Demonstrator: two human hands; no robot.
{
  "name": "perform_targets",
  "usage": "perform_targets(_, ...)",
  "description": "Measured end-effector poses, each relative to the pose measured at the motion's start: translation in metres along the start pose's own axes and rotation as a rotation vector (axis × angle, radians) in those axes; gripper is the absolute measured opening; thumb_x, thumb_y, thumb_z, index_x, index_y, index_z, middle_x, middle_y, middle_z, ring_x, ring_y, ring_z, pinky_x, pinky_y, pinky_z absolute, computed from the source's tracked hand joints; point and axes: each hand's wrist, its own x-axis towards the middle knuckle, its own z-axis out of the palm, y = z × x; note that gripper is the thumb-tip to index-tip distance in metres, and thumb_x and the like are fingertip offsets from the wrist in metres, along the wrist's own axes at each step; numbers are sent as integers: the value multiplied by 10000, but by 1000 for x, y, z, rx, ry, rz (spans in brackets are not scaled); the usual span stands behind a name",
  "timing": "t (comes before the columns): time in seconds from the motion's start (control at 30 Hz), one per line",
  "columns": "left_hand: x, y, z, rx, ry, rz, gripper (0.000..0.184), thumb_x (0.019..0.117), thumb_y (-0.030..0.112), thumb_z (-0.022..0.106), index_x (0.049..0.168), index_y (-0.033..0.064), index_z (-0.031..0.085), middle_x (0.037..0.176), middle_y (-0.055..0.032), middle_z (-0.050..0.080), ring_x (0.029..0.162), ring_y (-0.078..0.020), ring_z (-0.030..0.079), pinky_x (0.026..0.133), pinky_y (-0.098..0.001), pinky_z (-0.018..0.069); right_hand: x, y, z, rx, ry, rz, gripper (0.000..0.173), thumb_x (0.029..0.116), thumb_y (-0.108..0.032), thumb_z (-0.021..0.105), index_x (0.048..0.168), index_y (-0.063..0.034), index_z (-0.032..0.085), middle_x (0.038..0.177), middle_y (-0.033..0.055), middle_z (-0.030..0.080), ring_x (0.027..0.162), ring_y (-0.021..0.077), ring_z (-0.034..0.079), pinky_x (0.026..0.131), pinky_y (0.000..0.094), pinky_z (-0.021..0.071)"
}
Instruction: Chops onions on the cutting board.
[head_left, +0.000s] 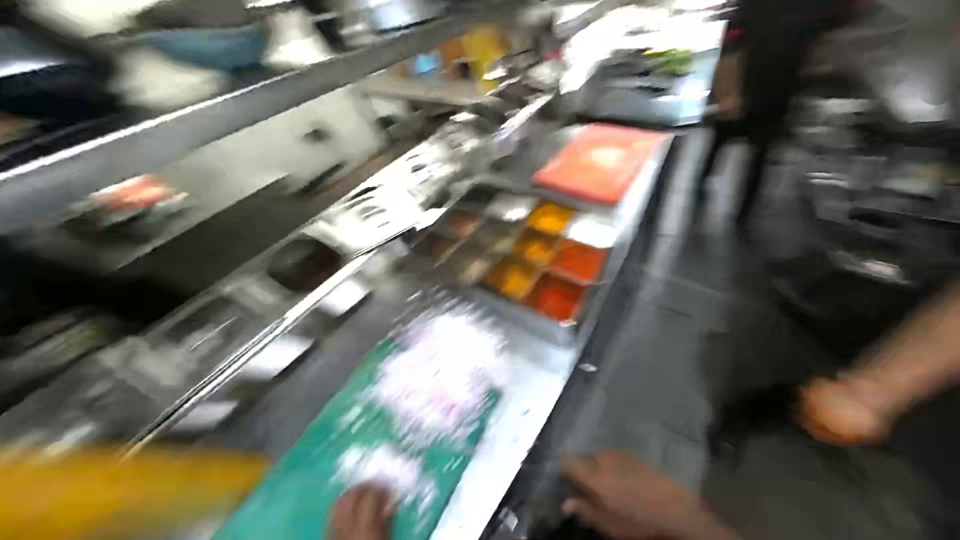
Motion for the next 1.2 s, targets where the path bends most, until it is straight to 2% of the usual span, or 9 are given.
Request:
perform_targets(0.07, 9, 10, 1, -18, 26, -210, 377, 1041, 211, 479, 1271, -41, 639, 1323, -311, 586, 1304, -498, 513, 1122, -622, 387, 6, 8, 3, -12, -16, 28, 465, 1027, -474, 563, 1303, -102, 597, 902, 177, 711, 817, 382, 718, 724, 606, 575)
perform_targets(0.17, 5, -1, 10, -52, -1, -412, 449, 1064, 346, 474, 1336, 16, 612, 1401, -262, 542, 1348, -444, 481, 1134, -590, 392, 19, 17, 15, -15, 19, -75, 504, 1010, -472, 592, 1249, -28, 603, 785, 177, 688, 681, 389, 696, 602, 610, 563)
perform_targets(0.3, -13, -13, 2, -163, 61, -319, 692, 883, 622, 696, 1360, 129, 603, 1461, -176, 520, 1374, -408, 451, 1082, -646, 399, 29, 16, 19, -56, -76, -171, 519, 1013, -469, 579, 1244, -4, 579, 759, 193, 668, 660, 412, 679, 575, 628, 540)
perform_targets(0.4, -23, -20, -7, -140, -9, -280, 901, 743, 687, 794, 1430, 157, 550, 1522, -124, 482, 1436, -367, 394, 1121, -627, 363, 38, 8, 18, -100, -140, -193, 502, 1009, -479, 576, 1222, -25, 586, 756, 198, 665, 670, 423, 679, 576, 636, 532)
perform_targets(0.57, -26, -27, 11, -1, 42, -217, 677, 966, 627, 569, 1406, 111, 567, 1417, -167, 551, 1312, -385, 510, 1051, -587, 433, 52, -10, 19, -160, -198, -179, 492, 1013, -508, 547, 1214, -61, 575, 757, 177, 654, 683, 410, 677, 587, 608, 535)
perform_targets(0.67, -21, -16, 20, -14, 89, -346, 566, 1035, 546, 480, 1347, 86, 587, 1334, -183, 575, 1220, -393, 552, 969, -570, 484, 55, -19, 22, -164, -193, -160, 495, 1007, -515, 550, 1225, -71, 577, 764, 166, 663, 687, 397, 683, 595, 605, 540)
perform_targets(0.87, -19, 10, 12, -168, 24, -618, 598, 1032, 520, 502, 1405, 54, 527, 1412, -205, 512, 1296, -410, 497, 1030, -568, 451, 66, -44, 40, -179, -205, -23, 493, 1010, -500, 534, 1285, -91, 544, 818, 163, 677, 757, 392, 695, 663, 595, 548)
perform_targets(0.97, -23, 10, 9, -220, -3, -561, 564, 1033, 469, 533, 1419, 59, 520, 1440, -197, 495, 1317, -398, 489, 1057, -556, 453, 72, -56, 54, -201, -210, 11, 472, 1014, -492, 527, 1278, -101, 533, 839, 147, 680, 787, 378, 703, 685, 578, 559)
perform_targets(1.2, -17, -20, -1, -152, 115, -341, 766, 943, 678, 543, 1433, 90, 523, 1518, -191, 444, 1373, -388, 445, 1085, -576, 416, 79, -55, 60, -122, -145, 37, 503, 1002, -535, 526, 1276, -113, 526, 796, 126, 658, 728, 359, 684, 646, 572, 552)
